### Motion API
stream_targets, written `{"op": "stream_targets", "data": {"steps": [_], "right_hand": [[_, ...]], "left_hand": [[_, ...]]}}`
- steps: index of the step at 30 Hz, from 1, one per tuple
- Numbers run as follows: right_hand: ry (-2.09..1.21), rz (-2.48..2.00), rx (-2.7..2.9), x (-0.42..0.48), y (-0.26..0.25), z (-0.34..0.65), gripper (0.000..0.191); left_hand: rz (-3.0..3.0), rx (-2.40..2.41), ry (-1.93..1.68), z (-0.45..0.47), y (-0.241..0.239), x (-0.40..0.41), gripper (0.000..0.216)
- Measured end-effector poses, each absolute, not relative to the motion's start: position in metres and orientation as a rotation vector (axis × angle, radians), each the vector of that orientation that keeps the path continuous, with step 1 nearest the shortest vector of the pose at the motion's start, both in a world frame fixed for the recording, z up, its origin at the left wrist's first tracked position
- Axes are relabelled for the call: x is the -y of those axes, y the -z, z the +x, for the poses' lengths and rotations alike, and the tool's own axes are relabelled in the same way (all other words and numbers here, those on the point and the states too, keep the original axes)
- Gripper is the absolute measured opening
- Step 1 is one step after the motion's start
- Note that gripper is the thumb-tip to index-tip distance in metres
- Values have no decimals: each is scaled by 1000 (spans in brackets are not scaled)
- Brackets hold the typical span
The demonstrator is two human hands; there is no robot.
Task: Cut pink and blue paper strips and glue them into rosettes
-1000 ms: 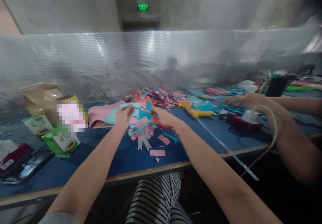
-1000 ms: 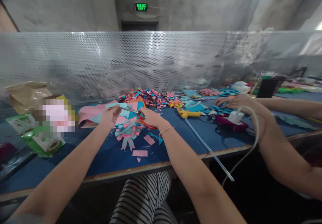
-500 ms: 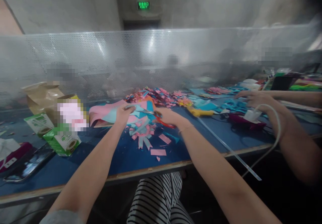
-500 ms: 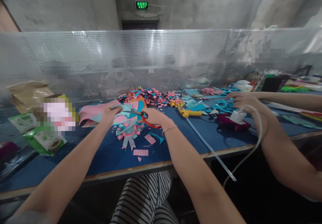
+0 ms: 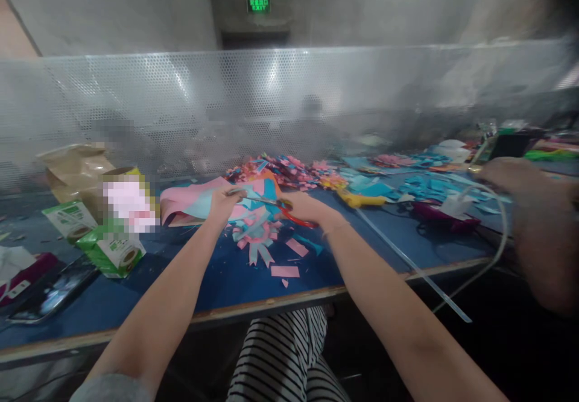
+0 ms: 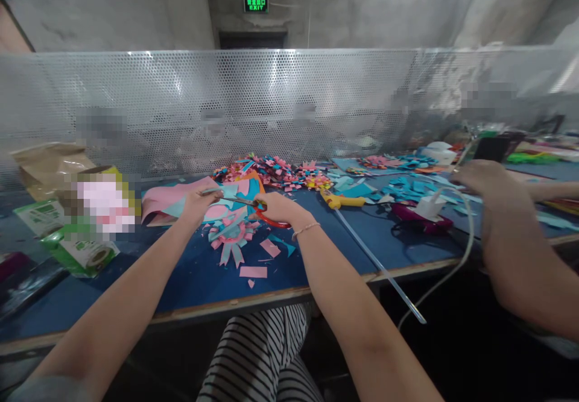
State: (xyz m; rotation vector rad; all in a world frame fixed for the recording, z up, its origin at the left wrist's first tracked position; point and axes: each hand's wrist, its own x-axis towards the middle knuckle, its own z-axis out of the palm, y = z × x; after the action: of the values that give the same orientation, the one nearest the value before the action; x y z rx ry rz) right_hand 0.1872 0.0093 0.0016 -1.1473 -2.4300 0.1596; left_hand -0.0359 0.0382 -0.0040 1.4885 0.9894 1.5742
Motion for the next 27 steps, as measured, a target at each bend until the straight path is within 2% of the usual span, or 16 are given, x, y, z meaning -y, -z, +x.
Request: {"op": "stream_targets", "data": {"steps": [11, 27], "right_hand": [[-158, -1179, 2440, -10, -1, 190, 37], [-187, -1176, 2459, -10, -1, 189, 34]], "left_hand": [[1502, -1015, -1459, -42, -1, -41, 25], [1683, -1118, -1533, -38, -5, -32, 19]]}}
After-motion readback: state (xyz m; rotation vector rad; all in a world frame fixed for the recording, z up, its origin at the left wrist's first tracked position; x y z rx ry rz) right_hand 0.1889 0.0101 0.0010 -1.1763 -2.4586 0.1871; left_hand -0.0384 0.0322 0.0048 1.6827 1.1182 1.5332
